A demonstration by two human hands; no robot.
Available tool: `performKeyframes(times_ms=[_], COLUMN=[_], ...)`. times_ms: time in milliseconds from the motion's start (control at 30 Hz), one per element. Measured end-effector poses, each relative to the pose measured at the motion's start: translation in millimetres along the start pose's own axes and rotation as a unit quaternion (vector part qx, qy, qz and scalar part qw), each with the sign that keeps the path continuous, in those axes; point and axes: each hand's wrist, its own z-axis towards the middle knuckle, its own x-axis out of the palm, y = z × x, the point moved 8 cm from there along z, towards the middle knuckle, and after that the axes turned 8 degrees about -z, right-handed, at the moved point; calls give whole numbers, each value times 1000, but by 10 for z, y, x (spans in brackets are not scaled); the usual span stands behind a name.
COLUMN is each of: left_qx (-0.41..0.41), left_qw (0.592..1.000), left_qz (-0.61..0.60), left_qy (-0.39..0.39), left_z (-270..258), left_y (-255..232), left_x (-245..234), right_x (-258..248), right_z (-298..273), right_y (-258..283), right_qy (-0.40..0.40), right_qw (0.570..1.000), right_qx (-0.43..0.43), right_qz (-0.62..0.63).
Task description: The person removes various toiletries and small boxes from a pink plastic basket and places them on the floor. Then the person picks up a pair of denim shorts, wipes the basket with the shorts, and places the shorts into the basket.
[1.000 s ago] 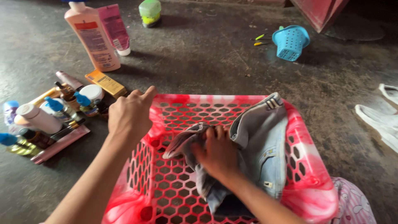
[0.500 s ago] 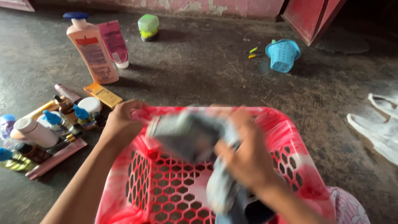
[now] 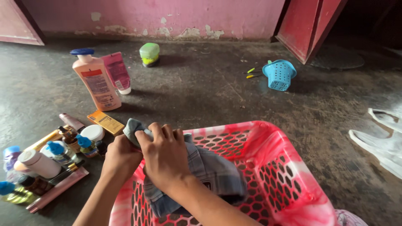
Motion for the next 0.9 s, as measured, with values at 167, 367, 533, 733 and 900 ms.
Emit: performKeyframes(times_ms=[167,367,533,733,900], left_qx=[32,53,103,128,56], left_qw=[998,985,965,989,992], left_qz=[-49,-130,-181,73,108], left_qy=[8,96,156,11,-41], left_z=[-27,214,347,234,-41], left_y=[-5,38,3,-102,-145], left_x=[-19,165,296,95,45], right_x=[183,-145,-134,407,510], right_z=[-166,-379,-297,-87,27], right_y=[-561,-2263,-2459,-1216,-388], right_qy=[63,114,119,144,73], right_qw=[994,976,966,978,986], right_qx=[-34,168,158,72,24], right_qz=[-79,-80,-166,-135,-150])
